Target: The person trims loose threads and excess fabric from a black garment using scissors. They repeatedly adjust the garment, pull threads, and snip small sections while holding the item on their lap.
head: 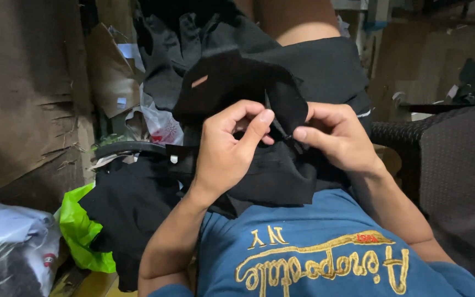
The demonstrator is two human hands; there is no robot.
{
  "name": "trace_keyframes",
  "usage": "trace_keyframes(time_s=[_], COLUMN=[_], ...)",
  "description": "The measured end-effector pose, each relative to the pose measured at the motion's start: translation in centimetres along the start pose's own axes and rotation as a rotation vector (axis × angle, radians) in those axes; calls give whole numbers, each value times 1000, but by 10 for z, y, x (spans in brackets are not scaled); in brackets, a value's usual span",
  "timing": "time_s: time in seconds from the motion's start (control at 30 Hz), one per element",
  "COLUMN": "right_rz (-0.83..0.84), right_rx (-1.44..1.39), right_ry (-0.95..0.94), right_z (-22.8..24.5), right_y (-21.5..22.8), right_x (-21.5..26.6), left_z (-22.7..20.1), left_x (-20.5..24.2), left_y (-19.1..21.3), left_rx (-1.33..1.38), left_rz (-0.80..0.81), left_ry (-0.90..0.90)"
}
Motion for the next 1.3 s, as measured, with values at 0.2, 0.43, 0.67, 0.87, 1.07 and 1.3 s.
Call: trace_keyframes(time_s=[0.2,0.43,0.67,0.87,1.07,1.3], right_rz=[-152,-187,-197,-146,-5,27], right_rx=[-363,-512,-466,-246,495,630], right_ry=[-117,-247,-262,-130,31,214], right_z=[-31,-32,-30,-14,30,66], right_y=[11,9,8,1,-28,-5], right_x=[7,7,8,8,5,-2], left_z=[-29,-48,-38,-33,-16,-25], left_x=[1,24,21,14,11,12], left_y=[3,-3,-5,-11,-14,-22], left_rx=[-317,-594,-544,-675,-771,-784], left_rz=[54,-6,-30,-42,7,4], left_ry=[-278,-447,-434,-393,-332,-381])
Point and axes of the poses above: each hand's wrist, its own x-axis away from the middle knuckle, its own y-axis out of the back of the hand, z = x × y, the point moved 7 cm from there along -x, towards the middle knuckle, and after that the axes turned 12 degrees about -x, right-handed, at the moved point
